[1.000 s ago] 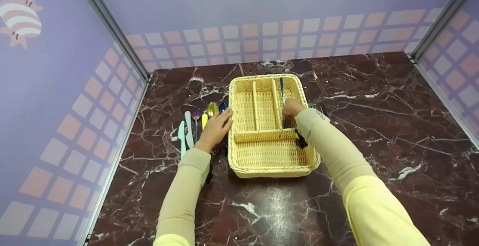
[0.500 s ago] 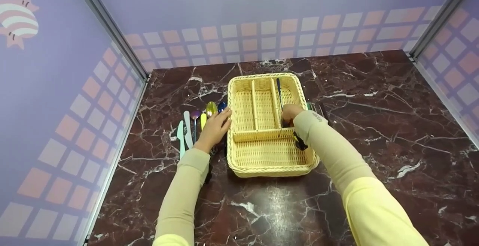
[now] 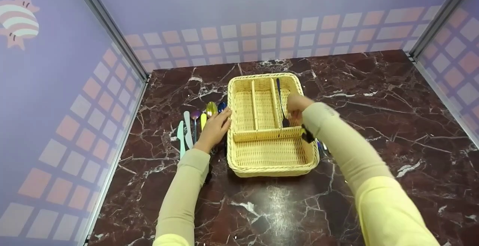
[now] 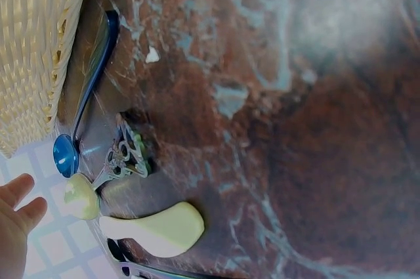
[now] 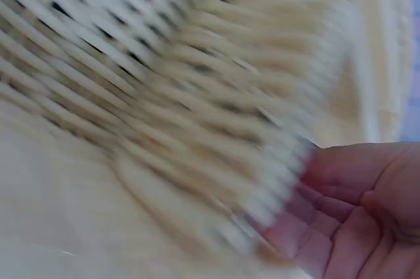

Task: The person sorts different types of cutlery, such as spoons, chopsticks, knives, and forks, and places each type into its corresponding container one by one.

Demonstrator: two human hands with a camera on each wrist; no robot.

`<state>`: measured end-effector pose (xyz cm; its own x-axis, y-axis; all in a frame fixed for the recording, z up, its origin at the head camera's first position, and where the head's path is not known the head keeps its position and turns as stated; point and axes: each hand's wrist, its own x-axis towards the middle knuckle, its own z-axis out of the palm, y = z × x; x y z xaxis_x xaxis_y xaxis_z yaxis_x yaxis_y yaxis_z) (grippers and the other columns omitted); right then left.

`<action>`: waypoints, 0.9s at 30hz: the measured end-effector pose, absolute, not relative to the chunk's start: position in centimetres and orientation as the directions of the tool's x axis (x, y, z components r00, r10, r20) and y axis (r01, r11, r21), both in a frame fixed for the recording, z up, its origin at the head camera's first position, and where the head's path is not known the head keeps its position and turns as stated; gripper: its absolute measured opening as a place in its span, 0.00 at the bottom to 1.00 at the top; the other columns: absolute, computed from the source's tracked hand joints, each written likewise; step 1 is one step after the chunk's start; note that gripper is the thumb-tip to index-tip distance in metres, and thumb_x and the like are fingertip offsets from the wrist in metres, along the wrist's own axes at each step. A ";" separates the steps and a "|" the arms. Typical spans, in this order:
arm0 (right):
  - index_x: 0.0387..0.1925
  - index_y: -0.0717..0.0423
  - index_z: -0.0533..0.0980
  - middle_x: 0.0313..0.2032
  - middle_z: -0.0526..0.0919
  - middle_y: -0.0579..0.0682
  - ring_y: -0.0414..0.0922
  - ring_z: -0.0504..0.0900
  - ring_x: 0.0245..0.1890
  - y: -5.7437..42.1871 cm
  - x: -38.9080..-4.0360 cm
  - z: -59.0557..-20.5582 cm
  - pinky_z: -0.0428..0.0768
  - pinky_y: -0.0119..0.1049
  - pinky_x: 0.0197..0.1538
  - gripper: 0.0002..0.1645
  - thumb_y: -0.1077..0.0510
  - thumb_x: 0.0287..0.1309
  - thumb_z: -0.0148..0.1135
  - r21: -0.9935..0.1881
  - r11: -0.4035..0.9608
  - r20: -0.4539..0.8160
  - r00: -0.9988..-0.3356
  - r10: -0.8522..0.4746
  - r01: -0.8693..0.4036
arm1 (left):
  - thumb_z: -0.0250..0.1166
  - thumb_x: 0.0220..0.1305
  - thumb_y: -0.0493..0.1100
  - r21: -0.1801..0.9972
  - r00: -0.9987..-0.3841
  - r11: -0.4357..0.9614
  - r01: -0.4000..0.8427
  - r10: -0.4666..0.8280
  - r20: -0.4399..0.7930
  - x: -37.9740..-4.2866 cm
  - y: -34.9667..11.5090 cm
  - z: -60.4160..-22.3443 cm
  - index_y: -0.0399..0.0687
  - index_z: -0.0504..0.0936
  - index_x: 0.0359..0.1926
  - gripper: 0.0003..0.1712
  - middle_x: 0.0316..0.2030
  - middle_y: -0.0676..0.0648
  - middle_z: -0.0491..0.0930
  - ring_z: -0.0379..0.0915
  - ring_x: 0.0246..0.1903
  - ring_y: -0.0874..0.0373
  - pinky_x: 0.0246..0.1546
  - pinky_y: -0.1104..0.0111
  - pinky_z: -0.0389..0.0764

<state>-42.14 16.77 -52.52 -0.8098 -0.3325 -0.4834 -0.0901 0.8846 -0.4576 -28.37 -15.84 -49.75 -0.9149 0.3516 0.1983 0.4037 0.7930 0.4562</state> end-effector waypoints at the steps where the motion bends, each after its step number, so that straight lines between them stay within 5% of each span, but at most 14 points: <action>1: 0.23 0.69 0.77 0.15 0.78 0.55 0.46 0.79 0.14 16.7 -40.3 -49.3 0.79 0.38 0.22 0.09 0.69 0.48 0.50 -0.508 0.861 -0.479 -0.830 -0.286 -0.004 | 0.45 0.70 0.50 0.454 -0.916 0.795 0.402 0.351 0.195 -28.4 -15.8 -49.7 0.46 0.66 0.64 0.25 0.66 0.49 0.60 0.56 0.63 0.38 0.63 0.49 0.54; 5: 0.37 0.75 0.73 0.16 0.76 0.53 0.43 0.77 0.14 18.3 -35.3 -40.3 0.80 0.36 0.22 0.11 0.69 0.54 0.48 -0.694 0.710 -0.351 -0.916 -0.195 0.115 | 0.46 0.70 0.49 0.456 -0.918 0.797 0.396 0.345 0.194 -28.3 -15.8 -49.7 0.46 0.66 0.64 0.25 0.66 0.48 0.60 0.56 0.63 0.38 0.63 0.49 0.54; 8: 0.40 0.76 0.70 0.16 0.75 0.48 0.39 0.77 0.15 21.3 -34.3 -38.4 0.79 0.31 0.23 0.12 0.69 0.56 0.49 -0.798 0.584 -0.295 -0.942 -0.159 0.151 | 0.46 0.70 0.48 0.457 -0.918 0.796 0.397 0.345 0.197 -28.4 -15.7 -49.8 0.44 0.66 0.64 0.25 0.66 0.47 0.60 0.56 0.63 0.38 0.63 0.49 0.53; 16: 0.26 0.67 0.69 0.13 0.75 0.46 0.39 0.76 0.14 27.6 -33.2 -42.7 0.79 0.34 0.23 0.03 0.70 0.53 0.48 -0.859 0.407 -0.359 -0.932 -0.050 0.310 | 0.46 0.70 0.48 0.471 -0.918 0.788 0.396 0.347 0.191 -28.3 -15.8 -50.1 0.46 0.65 0.64 0.24 0.66 0.49 0.59 0.56 0.63 0.39 0.64 0.52 0.53; 23: 0.20 0.68 0.72 0.16 0.76 0.52 0.45 0.78 0.18 28.1 -31.8 -47.6 0.81 0.42 0.28 0.06 0.70 0.50 0.53 -0.717 0.554 -0.554 -0.828 -0.085 0.423 | 0.46 0.70 0.48 0.503 -0.923 0.775 0.383 0.338 0.182 -28.3 -15.9 -50.0 0.46 0.65 0.65 0.25 0.67 0.49 0.58 0.54 0.64 0.39 0.64 0.51 0.53; 27: 0.18 0.66 0.70 0.16 0.74 0.54 0.46 0.77 0.18 27.7 -31.3 -48.8 0.81 0.43 0.28 0.09 0.69 0.51 0.55 -0.654 0.630 -0.562 -0.826 -0.036 0.418 | 0.45 0.71 0.48 0.500 -0.920 0.772 0.392 0.345 0.187 -28.4 -15.8 -50.0 0.46 0.65 0.64 0.25 0.67 0.49 0.58 0.54 0.64 0.39 0.64 0.51 0.53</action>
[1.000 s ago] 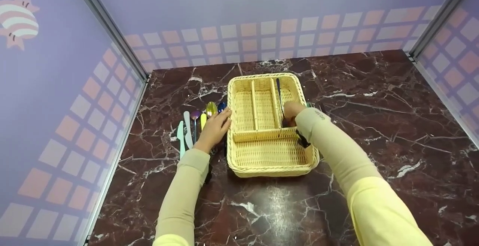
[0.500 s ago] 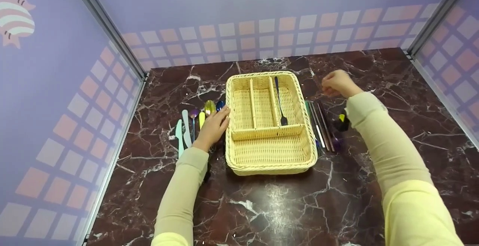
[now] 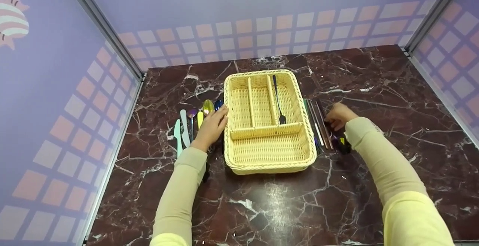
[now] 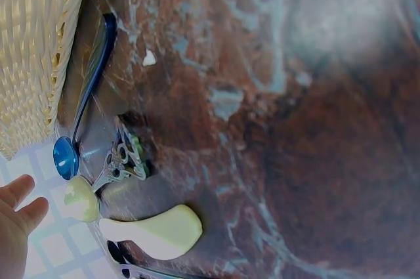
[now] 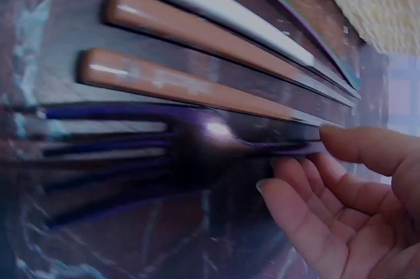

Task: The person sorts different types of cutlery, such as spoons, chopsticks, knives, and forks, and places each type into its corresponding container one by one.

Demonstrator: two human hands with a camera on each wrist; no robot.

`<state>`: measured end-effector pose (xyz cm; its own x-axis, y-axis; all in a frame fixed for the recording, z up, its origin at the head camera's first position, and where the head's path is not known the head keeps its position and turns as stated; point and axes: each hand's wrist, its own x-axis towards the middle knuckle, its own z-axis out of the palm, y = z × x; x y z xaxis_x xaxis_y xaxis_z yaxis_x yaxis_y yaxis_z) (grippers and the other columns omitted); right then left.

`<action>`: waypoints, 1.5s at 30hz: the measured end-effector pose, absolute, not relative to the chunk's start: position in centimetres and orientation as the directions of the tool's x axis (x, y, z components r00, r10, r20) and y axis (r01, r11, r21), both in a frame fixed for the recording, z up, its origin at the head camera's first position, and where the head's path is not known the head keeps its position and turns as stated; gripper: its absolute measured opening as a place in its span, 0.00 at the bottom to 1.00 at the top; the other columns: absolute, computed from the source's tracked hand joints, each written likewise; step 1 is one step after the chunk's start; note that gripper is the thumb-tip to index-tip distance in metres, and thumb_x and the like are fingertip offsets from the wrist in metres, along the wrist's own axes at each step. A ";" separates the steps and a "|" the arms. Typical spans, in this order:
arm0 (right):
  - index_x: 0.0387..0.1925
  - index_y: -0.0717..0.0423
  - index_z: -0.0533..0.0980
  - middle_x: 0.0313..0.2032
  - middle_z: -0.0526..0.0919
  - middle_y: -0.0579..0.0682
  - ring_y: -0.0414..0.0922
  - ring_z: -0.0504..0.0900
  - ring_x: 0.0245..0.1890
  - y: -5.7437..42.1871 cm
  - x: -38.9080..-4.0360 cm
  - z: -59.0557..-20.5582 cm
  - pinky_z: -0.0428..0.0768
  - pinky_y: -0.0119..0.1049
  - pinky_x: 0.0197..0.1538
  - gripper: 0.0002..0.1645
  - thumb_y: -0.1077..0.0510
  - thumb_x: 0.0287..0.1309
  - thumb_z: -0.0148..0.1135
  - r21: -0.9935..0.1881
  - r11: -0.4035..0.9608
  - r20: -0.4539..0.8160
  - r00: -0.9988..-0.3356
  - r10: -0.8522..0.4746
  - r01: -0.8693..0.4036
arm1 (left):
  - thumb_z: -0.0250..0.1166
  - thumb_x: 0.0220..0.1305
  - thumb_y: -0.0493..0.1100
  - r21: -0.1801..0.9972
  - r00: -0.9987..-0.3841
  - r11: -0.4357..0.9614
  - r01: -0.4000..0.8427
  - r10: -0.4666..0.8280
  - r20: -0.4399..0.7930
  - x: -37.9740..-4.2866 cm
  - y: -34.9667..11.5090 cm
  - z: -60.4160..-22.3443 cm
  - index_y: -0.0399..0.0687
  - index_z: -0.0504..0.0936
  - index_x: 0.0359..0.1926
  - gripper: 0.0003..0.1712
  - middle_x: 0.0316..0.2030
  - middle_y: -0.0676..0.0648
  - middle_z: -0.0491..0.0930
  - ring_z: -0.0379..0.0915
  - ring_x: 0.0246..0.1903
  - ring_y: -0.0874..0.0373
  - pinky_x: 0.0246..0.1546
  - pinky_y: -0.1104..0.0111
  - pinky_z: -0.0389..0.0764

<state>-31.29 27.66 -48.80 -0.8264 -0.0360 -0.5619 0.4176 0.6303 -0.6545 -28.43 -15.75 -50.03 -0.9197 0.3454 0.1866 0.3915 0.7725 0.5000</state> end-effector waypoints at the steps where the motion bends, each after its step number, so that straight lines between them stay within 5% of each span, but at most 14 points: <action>1: 0.19 0.67 0.71 0.16 0.74 0.54 0.45 0.77 0.17 27.6 -31.3 -48.9 0.81 0.42 0.27 0.08 0.69 0.51 0.55 -0.643 0.647 -0.554 -0.832 -0.023 0.410 | 0.44 0.71 0.49 0.498 -0.920 0.774 0.391 0.344 0.187 -28.4 -15.8 -50.0 0.46 0.65 0.64 0.25 0.67 0.49 0.58 0.54 0.64 0.38 0.64 0.51 0.53; 7: 0.28 0.74 0.71 0.18 0.74 0.56 0.46 0.77 0.16 27.1 -31.3 -48.8 0.81 0.43 0.26 0.08 0.67 0.53 0.54 -0.614 0.686 -0.541 -0.841 -0.007 0.390 | 0.45 0.71 0.48 0.495 -0.916 0.770 0.402 0.340 0.214 -28.5 -15.8 -50.0 0.45 0.66 0.64 0.24 0.66 0.48 0.59 0.56 0.63 0.38 0.63 0.51 0.56; 13: 0.27 0.71 0.67 0.19 0.73 0.55 0.46 0.77 0.16 27.3 -31.5 -49.1 0.81 0.42 0.27 0.06 0.68 0.50 0.53 -0.623 0.644 -0.573 -0.820 0.012 0.445 | 0.45 0.70 0.49 0.490 -0.917 0.775 0.399 0.341 0.207 -28.4 -15.8 -50.0 0.46 0.66 0.64 0.25 0.66 0.49 0.59 0.56 0.62 0.37 0.63 0.50 0.56; 21: 0.25 0.66 0.75 0.24 0.79 0.58 0.51 0.81 0.25 34.6 -39.9 -60.7 0.81 0.45 0.34 0.07 0.63 0.50 0.61 -0.658 0.563 -0.669 -0.731 -0.131 0.501 | 0.45 0.70 0.49 0.491 -0.922 0.781 0.387 0.331 0.199 -28.5 -15.6 -50.1 0.47 0.65 0.64 0.25 0.67 0.49 0.58 0.56 0.63 0.39 0.64 0.52 0.54; 27: 0.19 0.60 0.73 0.15 0.76 0.48 0.41 0.77 0.18 29.3 -32.9 -48.2 0.78 0.35 0.28 0.14 0.69 0.57 0.49 -0.748 0.474 -0.579 -0.806 -0.126 0.464 | 0.45 0.70 0.48 0.489 -0.913 0.771 0.408 0.343 0.221 -28.5 -15.7 -50.3 0.45 0.66 0.63 0.24 0.66 0.48 0.60 0.58 0.62 0.40 0.64 0.53 0.55; 31: 0.11 0.58 0.72 0.10 0.71 0.45 0.38 0.73 0.12 27.5 -31.5 -43.3 0.74 0.28 0.20 0.22 0.72 0.56 0.44 -0.828 0.321 -0.517 -0.848 -0.119 0.460 | 0.45 0.70 0.48 0.483 -0.907 0.768 0.422 0.346 0.242 -28.5 -15.7 -50.4 0.44 0.67 0.63 0.24 0.66 0.47 0.61 0.59 0.61 0.40 0.64 0.53 0.56; 39: 0.26 0.63 0.72 0.15 0.74 0.48 0.38 0.76 0.15 24.4 -34.0 -40.4 0.77 0.27 0.22 0.10 0.69 0.61 0.48 -0.924 0.098 -0.378 -0.920 -0.101 0.369 | 0.46 0.70 0.46 0.483 -0.898 0.759 0.437 0.344 0.273 -28.4 -15.7 -50.5 0.42 0.68 0.62 0.23 0.64 0.46 0.62 0.61 0.60 0.39 0.63 0.53 0.57; 45: 0.37 0.68 0.68 0.18 0.75 0.49 0.38 0.76 0.15 20.1 -35.8 -40.4 0.78 0.27 0.24 0.05 0.73 0.57 0.50 -0.934 0.077 -0.351 -0.936 -0.020 0.349 | 0.45 0.70 0.46 0.478 -0.896 0.760 0.441 0.348 0.276 -28.5 -15.6 -50.5 0.42 0.68 0.62 0.23 0.65 0.46 0.62 0.61 0.60 0.41 0.63 0.54 0.57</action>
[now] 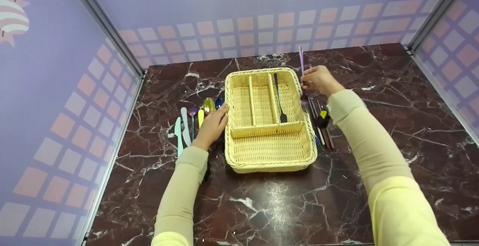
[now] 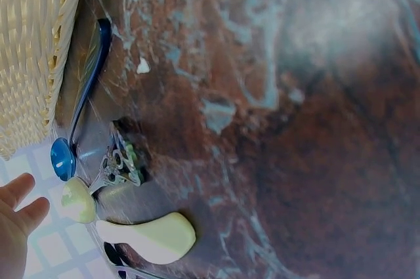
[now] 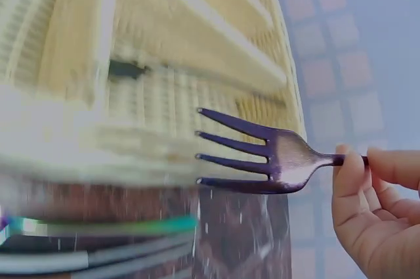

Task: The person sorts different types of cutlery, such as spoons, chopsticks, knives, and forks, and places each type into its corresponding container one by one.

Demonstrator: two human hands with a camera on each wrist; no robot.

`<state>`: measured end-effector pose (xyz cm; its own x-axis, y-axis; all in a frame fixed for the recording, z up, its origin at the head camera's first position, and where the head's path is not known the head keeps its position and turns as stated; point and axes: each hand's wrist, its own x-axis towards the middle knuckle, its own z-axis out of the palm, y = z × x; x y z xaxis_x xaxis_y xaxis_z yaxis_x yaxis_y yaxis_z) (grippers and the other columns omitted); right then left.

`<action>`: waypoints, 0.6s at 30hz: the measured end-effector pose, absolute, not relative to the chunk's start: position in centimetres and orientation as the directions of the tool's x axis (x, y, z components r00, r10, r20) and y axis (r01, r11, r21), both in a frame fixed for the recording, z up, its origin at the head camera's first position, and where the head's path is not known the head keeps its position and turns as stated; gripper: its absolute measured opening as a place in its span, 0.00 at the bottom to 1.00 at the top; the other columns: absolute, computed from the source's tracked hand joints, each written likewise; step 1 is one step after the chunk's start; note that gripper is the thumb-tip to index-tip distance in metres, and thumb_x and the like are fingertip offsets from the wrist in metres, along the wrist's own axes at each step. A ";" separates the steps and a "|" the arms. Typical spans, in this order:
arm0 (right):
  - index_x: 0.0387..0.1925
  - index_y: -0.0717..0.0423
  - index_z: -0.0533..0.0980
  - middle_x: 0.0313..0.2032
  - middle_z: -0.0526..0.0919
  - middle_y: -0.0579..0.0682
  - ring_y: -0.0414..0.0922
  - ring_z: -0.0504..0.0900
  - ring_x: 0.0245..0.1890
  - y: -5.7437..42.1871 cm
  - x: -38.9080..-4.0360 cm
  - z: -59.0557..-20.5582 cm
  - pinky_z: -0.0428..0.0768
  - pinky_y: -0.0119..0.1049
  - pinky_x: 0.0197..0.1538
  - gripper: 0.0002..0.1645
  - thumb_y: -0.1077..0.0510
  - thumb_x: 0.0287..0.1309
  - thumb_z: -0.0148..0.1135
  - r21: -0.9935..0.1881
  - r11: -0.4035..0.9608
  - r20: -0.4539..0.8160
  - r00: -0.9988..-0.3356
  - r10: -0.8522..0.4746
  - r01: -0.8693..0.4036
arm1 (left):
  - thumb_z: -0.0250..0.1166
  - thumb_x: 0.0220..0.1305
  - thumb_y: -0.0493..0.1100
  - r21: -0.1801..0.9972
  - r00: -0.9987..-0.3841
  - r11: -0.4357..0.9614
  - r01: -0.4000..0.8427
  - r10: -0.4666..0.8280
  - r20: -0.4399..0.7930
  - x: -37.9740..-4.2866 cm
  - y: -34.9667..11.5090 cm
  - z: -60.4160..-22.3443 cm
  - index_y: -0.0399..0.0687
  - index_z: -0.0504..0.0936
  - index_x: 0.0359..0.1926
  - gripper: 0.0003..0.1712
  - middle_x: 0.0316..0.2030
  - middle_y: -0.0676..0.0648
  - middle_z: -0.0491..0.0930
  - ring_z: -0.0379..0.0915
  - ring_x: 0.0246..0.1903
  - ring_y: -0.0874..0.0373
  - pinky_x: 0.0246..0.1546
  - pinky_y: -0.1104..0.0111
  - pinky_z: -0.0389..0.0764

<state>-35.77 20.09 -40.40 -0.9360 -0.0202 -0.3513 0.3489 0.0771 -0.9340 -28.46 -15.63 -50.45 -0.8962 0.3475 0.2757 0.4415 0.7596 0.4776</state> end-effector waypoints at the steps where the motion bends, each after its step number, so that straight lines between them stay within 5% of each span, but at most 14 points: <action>1: 0.38 0.70 0.68 0.19 0.75 0.49 0.38 0.75 0.15 19.4 -35.9 -40.6 0.78 0.27 0.24 0.07 0.74 0.56 0.51 -0.936 0.085 -0.343 -0.939 -0.002 0.342 | 0.45 0.70 0.46 0.477 -0.896 0.760 0.441 0.348 0.274 -28.5 -15.6 -50.5 0.41 0.68 0.62 0.23 0.65 0.46 0.62 0.61 0.61 0.41 0.63 0.55 0.57; 5: 0.43 0.73 0.68 0.23 0.72 0.50 0.36 0.75 0.14 16.7 -36.3 -41.7 0.78 0.26 0.23 0.14 0.76 0.52 0.51 -0.941 0.173 -0.285 -0.957 0.053 0.290 | 0.45 0.70 0.45 0.472 -0.899 0.766 0.437 0.349 0.267 -28.6 -15.5 -50.4 0.41 0.68 0.62 0.23 0.65 0.45 0.62 0.61 0.62 0.44 0.64 0.56 0.56; 13: 0.31 0.70 0.70 0.18 0.70 0.47 0.36 0.74 0.11 14.4 -35.7 -44.2 0.76 0.26 0.18 0.07 0.77 0.47 0.52 -0.877 0.431 -0.212 -0.976 0.047 0.211 | 0.44 0.71 0.47 0.490 -0.909 0.766 0.416 0.339 0.243 -28.4 -15.5 -50.5 0.43 0.67 0.63 0.24 0.66 0.47 0.60 0.60 0.62 0.45 0.64 0.58 0.55; 18: 0.34 0.72 0.74 0.28 0.72 0.54 0.37 0.75 0.13 14.2 -35.8 -45.1 0.78 0.30 0.21 0.09 0.76 0.49 0.52 -0.803 0.559 -0.243 -0.970 0.015 0.209 | 0.44 0.71 0.47 0.485 -0.906 0.766 0.422 0.341 0.250 -28.3 -15.6 -50.6 0.43 0.67 0.63 0.24 0.66 0.47 0.60 0.60 0.62 0.47 0.64 0.58 0.56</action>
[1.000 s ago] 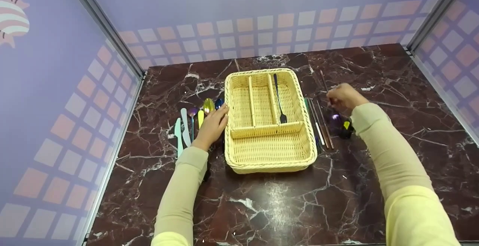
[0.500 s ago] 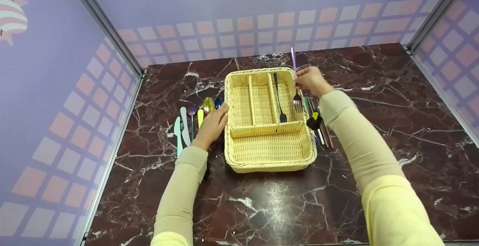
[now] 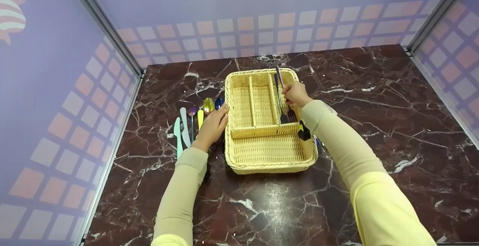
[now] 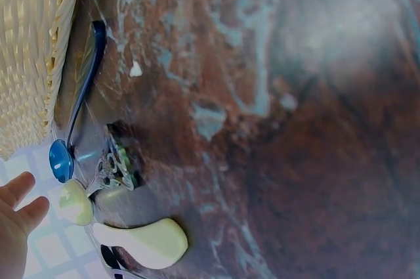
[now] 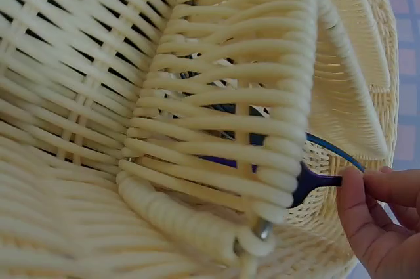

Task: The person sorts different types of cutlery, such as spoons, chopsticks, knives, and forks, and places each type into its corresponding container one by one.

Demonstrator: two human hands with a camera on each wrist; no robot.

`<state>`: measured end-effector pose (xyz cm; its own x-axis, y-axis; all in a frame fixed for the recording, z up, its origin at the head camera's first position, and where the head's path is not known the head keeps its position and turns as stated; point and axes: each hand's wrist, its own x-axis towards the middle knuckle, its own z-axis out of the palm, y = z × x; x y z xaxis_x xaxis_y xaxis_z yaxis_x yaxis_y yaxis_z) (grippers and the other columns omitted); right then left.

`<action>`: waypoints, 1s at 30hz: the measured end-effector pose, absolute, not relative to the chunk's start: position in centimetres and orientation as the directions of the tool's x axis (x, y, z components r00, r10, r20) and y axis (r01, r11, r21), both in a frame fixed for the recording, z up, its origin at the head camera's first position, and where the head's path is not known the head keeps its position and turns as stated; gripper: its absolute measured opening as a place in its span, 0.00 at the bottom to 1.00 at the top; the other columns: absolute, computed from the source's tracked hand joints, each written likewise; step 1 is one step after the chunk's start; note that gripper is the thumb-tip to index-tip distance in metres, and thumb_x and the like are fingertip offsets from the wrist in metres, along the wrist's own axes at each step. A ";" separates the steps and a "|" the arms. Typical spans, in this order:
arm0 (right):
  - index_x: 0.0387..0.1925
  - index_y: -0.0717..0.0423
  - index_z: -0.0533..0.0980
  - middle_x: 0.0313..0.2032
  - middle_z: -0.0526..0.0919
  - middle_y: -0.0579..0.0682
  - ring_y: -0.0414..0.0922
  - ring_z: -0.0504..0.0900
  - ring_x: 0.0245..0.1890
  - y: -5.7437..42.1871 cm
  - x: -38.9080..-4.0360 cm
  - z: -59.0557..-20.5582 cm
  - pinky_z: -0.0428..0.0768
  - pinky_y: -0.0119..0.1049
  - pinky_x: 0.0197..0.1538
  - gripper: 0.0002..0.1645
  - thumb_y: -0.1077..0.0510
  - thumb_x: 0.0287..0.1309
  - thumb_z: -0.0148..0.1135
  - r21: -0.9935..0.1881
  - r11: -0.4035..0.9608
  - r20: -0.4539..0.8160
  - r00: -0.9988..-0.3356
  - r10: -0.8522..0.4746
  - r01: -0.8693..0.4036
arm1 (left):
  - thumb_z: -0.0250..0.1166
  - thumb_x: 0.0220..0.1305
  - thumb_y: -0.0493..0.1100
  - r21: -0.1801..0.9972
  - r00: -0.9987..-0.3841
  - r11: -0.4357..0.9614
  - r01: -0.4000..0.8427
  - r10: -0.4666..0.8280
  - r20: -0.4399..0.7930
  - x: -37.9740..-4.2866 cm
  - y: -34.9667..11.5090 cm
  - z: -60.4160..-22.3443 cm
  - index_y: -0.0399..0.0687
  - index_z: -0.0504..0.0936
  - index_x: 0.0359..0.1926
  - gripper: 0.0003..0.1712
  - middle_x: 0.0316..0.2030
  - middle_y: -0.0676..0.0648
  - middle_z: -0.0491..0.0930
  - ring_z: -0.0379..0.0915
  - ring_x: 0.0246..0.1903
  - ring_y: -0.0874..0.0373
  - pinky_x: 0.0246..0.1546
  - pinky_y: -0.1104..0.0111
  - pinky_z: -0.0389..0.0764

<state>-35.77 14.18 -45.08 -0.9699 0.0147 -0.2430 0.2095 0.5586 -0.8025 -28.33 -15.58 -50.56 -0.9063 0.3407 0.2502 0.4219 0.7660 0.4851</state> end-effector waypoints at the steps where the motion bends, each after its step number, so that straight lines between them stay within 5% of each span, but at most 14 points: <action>1: 0.34 0.71 0.75 0.31 0.74 0.56 0.39 0.76 0.14 14.2 -36.1 -45.5 0.80 0.32 0.23 0.09 0.76 0.49 0.52 -0.778 0.590 -0.254 -0.967 0.020 0.217 | 0.44 0.71 0.47 0.486 -0.906 0.765 0.422 0.343 0.247 -28.3 -15.6 -50.5 0.44 0.66 0.63 0.24 0.66 0.47 0.60 0.60 0.62 0.47 0.64 0.59 0.56; 4: 0.28 0.66 0.78 0.32 0.77 0.58 0.42 0.79 0.15 15.0 -38.6 -48.6 0.80 0.34 0.23 0.10 0.75 0.46 0.52 -0.742 0.642 -0.259 -0.966 -0.008 0.194 | 0.43 0.71 0.46 0.484 -0.905 0.765 0.425 0.349 0.243 -28.3 -15.6 -50.5 0.44 0.66 0.64 0.24 0.66 0.47 0.60 0.59 0.63 0.48 0.64 0.59 0.56; 9: 0.11 0.55 0.74 0.16 0.75 0.49 0.41 0.74 0.09 17.6 -47.0 -59.5 0.74 0.33 0.13 0.13 0.70 0.42 0.51 -0.678 0.727 -0.177 -0.984 -0.021 0.107 | 0.44 0.71 0.46 0.491 -0.908 0.764 0.419 0.348 0.233 -28.4 -15.6 -50.6 0.44 0.65 0.64 0.24 0.67 0.48 0.58 0.58 0.63 0.48 0.65 0.58 0.54; 12: 0.08 0.54 0.69 0.13 0.73 0.51 0.43 0.72 0.08 17.5 -48.0 -60.9 0.73 0.35 0.11 0.13 0.68 0.41 0.49 -0.624 0.773 -0.185 -0.983 -0.004 0.114 | 0.44 0.71 0.47 0.493 -0.906 0.760 0.423 0.351 0.238 -28.4 -15.6 -50.7 0.43 0.65 0.64 0.24 0.67 0.48 0.58 0.59 0.63 0.48 0.65 0.58 0.54; 13: 0.09 0.55 0.67 0.13 0.72 0.53 0.45 0.72 0.09 17.1 -47.1 -59.8 0.72 0.35 0.11 0.11 0.69 0.37 0.47 -0.598 0.794 -0.188 -0.982 -0.008 0.108 | 0.43 0.71 0.47 0.490 -0.906 0.762 0.424 0.352 0.237 -28.4 -15.7 -50.7 0.43 0.65 0.64 0.24 0.67 0.48 0.58 0.59 0.63 0.48 0.65 0.58 0.54; 15: 0.13 0.57 0.69 0.17 0.74 0.55 0.49 0.74 0.13 18.0 -50.6 -64.1 0.73 0.37 0.11 0.06 0.69 0.32 0.48 -0.550 0.827 -0.208 -0.978 0.001 0.117 | 0.43 0.71 0.47 0.490 -0.904 0.760 0.427 0.351 0.243 -28.4 -15.7 -50.8 0.42 0.66 0.64 0.24 0.66 0.48 0.59 0.59 0.63 0.48 0.65 0.58 0.55; 20: 0.22 0.60 0.69 0.25 0.73 0.59 0.51 0.77 0.14 19.3 -54.9 -69.6 0.75 0.41 0.13 0.09 0.68 0.29 0.49 -0.523 0.844 -0.239 -0.971 -0.014 0.117 | 0.44 0.71 0.46 0.486 -0.905 0.764 0.425 0.349 0.243 -28.4 -15.7 -50.8 0.43 0.65 0.64 0.24 0.66 0.47 0.59 0.59 0.63 0.49 0.65 0.59 0.55; 27: 0.25 0.65 0.70 0.26 0.73 0.60 0.50 0.77 0.14 16.9 -46.7 -59.0 0.78 0.42 0.17 0.10 0.70 0.33 0.60 -0.635 0.747 -0.347 -0.937 -0.050 0.195 | 0.44 0.71 0.47 0.486 -0.908 0.767 0.418 0.342 0.242 -28.4 -15.7 -50.8 0.43 0.66 0.64 0.24 0.66 0.48 0.59 0.60 0.62 0.47 0.64 0.58 0.56; 30: 0.40 0.69 0.67 0.32 0.72 0.61 0.52 0.78 0.20 16.0 -43.2 -53.9 0.81 0.43 0.26 0.20 0.68 0.41 0.62 -0.670 0.686 -0.442 -0.895 -0.064 0.282 | 0.43 0.71 0.47 0.485 -0.910 0.770 0.414 0.342 0.234 -28.3 -15.7 -50.7 0.43 0.65 0.64 0.24 0.66 0.48 0.59 0.59 0.63 0.48 0.64 0.58 0.56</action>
<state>-43.25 15.98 -53.93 -0.8947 -0.0644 -0.4420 0.2818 0.6864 -0.6705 -28.34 -15.67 -50.68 -0.9102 0.3420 0.2337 0.4140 0.7705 0.4848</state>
